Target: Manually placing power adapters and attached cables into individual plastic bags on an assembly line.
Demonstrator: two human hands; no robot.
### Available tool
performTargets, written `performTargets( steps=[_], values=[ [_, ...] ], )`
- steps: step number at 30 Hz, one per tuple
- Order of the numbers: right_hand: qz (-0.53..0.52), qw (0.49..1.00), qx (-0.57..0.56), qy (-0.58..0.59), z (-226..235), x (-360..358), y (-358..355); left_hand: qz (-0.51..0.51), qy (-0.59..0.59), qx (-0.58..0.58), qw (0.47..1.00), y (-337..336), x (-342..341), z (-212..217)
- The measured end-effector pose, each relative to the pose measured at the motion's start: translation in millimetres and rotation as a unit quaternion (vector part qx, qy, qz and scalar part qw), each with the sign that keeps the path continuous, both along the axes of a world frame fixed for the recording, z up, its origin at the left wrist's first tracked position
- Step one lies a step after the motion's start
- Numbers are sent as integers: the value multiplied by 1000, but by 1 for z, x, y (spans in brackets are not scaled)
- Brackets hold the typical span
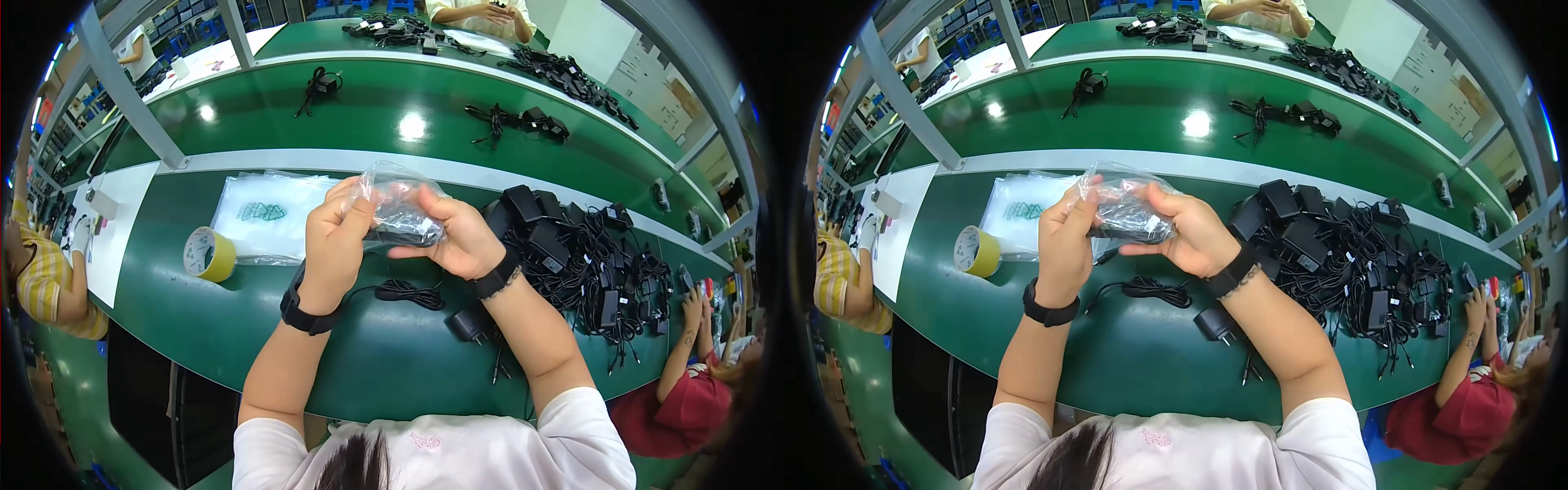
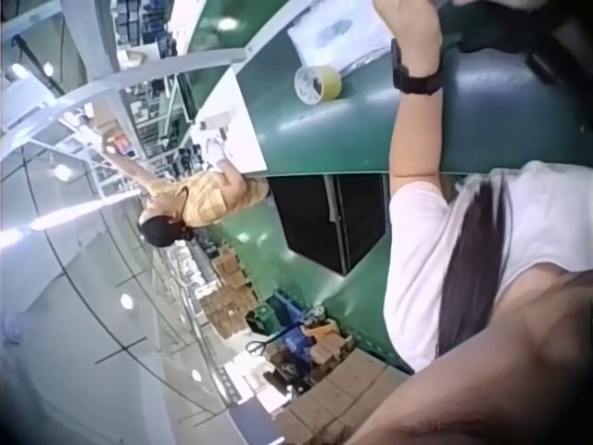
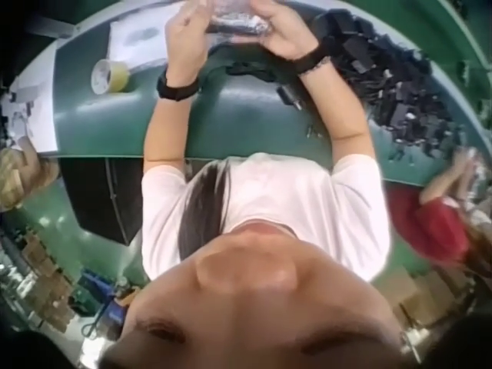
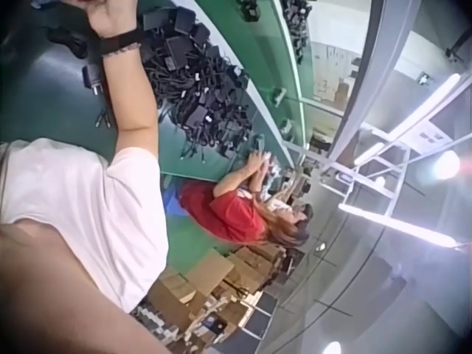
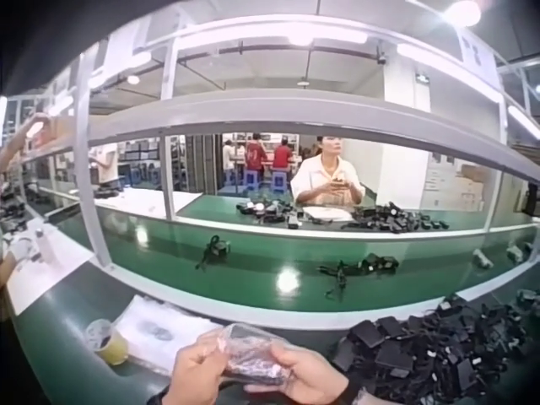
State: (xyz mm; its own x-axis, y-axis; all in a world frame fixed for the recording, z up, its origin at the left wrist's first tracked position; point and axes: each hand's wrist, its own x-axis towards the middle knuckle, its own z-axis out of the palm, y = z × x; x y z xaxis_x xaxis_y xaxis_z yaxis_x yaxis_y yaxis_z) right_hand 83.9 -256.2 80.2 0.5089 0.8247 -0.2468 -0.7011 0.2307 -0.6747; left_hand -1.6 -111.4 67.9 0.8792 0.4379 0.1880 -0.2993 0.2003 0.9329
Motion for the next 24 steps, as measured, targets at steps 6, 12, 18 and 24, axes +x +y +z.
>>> performTargets(
  steps=[6,12,18,24],
  values=[
    [-115,979,20,-170,-3,0,-10,6,-27,13,1000,3,9,2],
    [-90,941,-6,-326,1,0,-19,-60,30,-16,998,-6,11,5],
    [43,908,-63,-411,14,9,-21,-7,26,90,996,-2,13,-3],
    [215,970,-50,-98,32,36,-5,-43,128,74,988,25,5,12]
  ],
)
